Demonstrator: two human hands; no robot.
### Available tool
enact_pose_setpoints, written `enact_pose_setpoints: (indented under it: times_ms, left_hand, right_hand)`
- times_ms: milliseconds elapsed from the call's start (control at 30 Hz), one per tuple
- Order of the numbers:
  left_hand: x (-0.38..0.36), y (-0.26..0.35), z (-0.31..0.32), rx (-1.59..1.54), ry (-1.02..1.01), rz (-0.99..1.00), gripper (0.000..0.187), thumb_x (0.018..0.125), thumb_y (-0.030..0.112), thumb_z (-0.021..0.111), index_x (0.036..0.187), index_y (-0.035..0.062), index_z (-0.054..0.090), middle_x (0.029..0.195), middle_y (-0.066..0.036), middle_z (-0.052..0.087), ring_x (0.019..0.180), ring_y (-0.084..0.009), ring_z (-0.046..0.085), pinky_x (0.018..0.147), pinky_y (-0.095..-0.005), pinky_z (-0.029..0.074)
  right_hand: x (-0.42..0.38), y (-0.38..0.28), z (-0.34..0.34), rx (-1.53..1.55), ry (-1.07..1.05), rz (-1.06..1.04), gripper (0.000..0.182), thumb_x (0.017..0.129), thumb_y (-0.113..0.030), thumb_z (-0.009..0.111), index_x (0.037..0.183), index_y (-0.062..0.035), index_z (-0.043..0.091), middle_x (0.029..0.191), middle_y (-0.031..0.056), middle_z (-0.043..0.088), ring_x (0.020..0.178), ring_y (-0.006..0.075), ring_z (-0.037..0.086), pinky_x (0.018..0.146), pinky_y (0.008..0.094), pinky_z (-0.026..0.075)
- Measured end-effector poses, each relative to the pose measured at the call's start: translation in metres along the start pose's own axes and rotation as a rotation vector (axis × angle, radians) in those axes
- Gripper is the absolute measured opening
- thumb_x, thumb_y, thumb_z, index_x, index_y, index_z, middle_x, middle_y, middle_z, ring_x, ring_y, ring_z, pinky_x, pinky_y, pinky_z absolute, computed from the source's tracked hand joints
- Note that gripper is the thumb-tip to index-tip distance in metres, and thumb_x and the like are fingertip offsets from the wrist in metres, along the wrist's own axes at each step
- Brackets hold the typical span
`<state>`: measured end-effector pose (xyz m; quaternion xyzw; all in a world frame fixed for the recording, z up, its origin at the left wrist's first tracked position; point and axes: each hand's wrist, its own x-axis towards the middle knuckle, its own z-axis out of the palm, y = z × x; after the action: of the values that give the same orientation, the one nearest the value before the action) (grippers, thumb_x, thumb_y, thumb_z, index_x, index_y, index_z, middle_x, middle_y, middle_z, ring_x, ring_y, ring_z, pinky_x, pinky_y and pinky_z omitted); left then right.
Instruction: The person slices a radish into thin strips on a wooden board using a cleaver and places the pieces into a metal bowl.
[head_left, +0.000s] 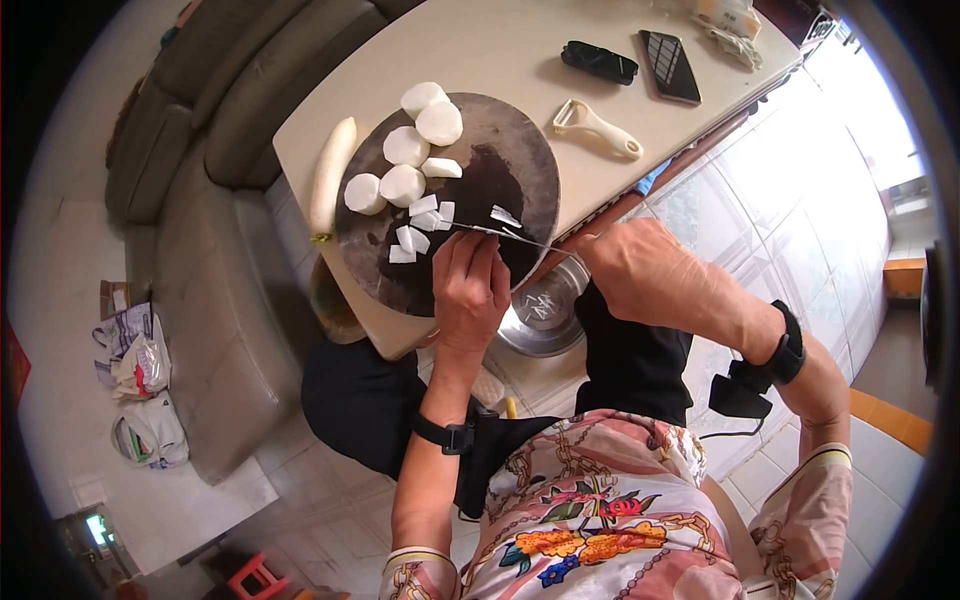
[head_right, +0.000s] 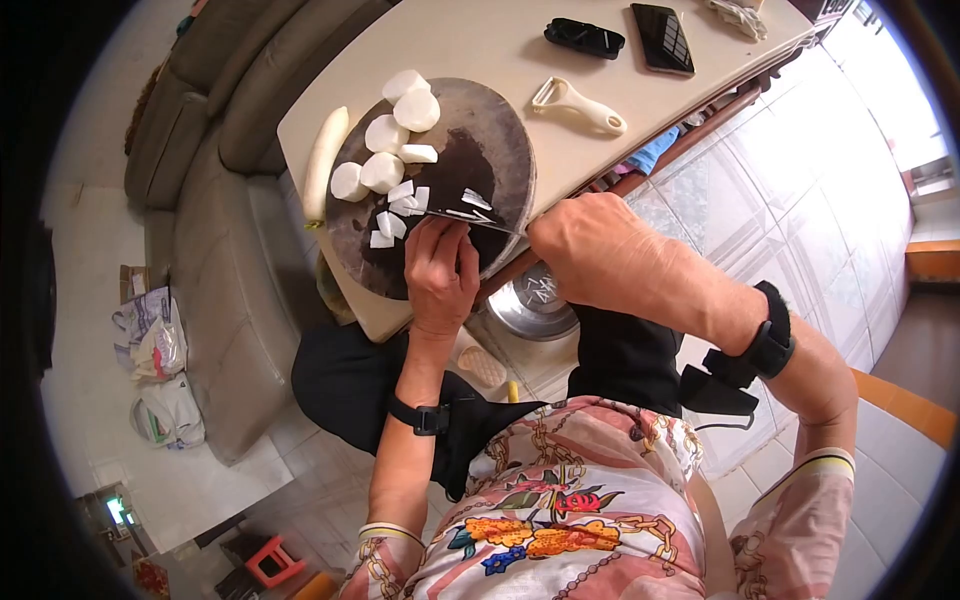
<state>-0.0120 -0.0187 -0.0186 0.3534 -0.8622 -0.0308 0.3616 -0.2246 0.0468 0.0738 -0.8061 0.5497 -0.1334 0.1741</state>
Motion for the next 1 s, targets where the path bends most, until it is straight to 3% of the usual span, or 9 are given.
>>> enact_pose_setpoints:
  times_ms: [67,133,167,267,367,500,667,767,1000]
  left_hand:
    - [0.0,0.0,0.0,-0.001,0.006,-0.004,0.021,0.076,0.001,0.061,0.096,-0.0026,0.067,0.101,-0.012,0.063,0.101,-0.0303,0.058,0.089,-0.0387,0.047]
    - [0.001,0.001,0.0,-0.005,0.001,-0.01,0.021,0.076,0.001,0.061,0.096,-0.0026,0.067,0.101,-0.012,0.063,0.1,-0.0303,0.058,0.089,-0.0387,0.047]
    - [0.001,0.001,-0.001,-0.009,0.0,-0.014,0.021,0.076,0.001,0.061,0.096,-0.0026,0.067,0.102,-0.012,0.063,0.1,-0.0304,0.058,0.089,-0.0388,0.047]
    - [0.001,0.001,0.0,-0.01,-0.003,-0.026,0.021,0.076,0.001,0.061,0.096,-0.0023,0.067,0.102,-0.012,0.063,0.099,-0.0307,0.058,0.088,-0.0393,0.047]
    - [0.0,0.002,0.0,-0.013,0.003,-0.038,0.021,0.076,0.001,0.061,0.096,-0.0018,0.066,0.101,-0.012,0.063,0.098,-0.0311,0.058,0.088,-0.0396,0.046]
    - [0.001,0.002,0.0,-0.024,0.01,-0.028,0.022,0.075,0.002,0.062,0.097,-0.0014,0.066,0.099,-0.012,0.062,0.097,-0.0314,0.058,0.087,-0.0399,0.046]
    - [-0.001,0.001,0.004,-0.072,0.095,-0.088,0.018,0.074,0.001,0.067,0.093,-0.0004,0.065,0.095,-0.013,0.062,0.092,-0.032,0.059,0.083,-0.041,0.048]
    - [-0.003,-0.002,0.006,-0.099,0.133,-0.103,0.017,0.074,0.001,0.069,0.09,0.0,0.064,0.093,-0.012,0.062,0.088,-0.0315,0.06,0.081,-0.0411,0.048]
    - [-0.003,-0.002,0.008,-0.053,0.168,-0.123,0.015,0.073,0.002,0.071,0.087,0.0012,0.065,0.091,-0.011,0.063,0.087,-0.0299,0.061,0.079,-0.0401,0.048]
  right_hand:
    - [0.003,0.011,-0.001,0.015,0.013,-0.036,0.01,0.056,0.0,0.063,0.066,0.003,0.062,0.064,0.0215,0.061,0.068,0.0378,0.065,0.06,0.0437,0.052]
    - [0.008,0.022,0.0,-0.007,-0.121,-0.057,0.047,0.064,0.008,0.057,0.11,-0.0018,0.062,0.08,0.0197,0.064,0.081,0.038,0.063,0.07,0.0429,0.05]
    - [0.01,0.022,0.002,-0.003,-0.122,-0.057,0.047,0.064,0.008,0.057,0.11,-0.0018,0.062,0.08,0.0197,0.064,0.081,0.038,0.063,0.07,0.0429,0.05]
    - [0.017,0.018,0.005,-0.007,0.014,-0.167,0.012,0.058,-0.002,0.065,0.069,0.0027,0.063,0.068,0.0193,0.063,0.072,0.037,0.066,0.063,0.0425,0.052]
    - [0.02,0.001,-0.001,-0.036,-0.079,-0.058,0.011,0.059,-0.002,0.066,0.069,0.0027,0.063,0.068,0.0195,0.063,0.072,0.0375,0.066,0.062,0.0426,0.052]
    - [0.011,0.006,0.011,0.033,0.021,-0.055,0.015,0.063,0.004,0.058,0.077,0.0072,0.057,0.062,0.0231,0.058,0.065,0.0415,0.062,0.058,0.0444,0.05]
    - [0.003,0.005,0.01,0.081,0.028,0.1,0.009,0.06,0.0,0.063,0.066,0.0063,0.06,0.065,0.0244,0.06,0.068,0.0419,0.064,0.06,0.046,0.052]
    - [-0.003,0.005,0.01,0.091,0.06,0.056,0.009,0.069,0.004,0.057,0.077,0.0048,0.055,0.058,0.0219,0.054,0.06,0.0421,0.058,0.053,0.0461,0.046]
    - [-0.014,-0.012,0.007,0.027,0.094,0.023,0.008,0.07,0.001,0.058,0.072,0.0042,0.051,0.053,0.0203,0.051,0.055,0.0397,0.058,0.051,0.045,0.046]
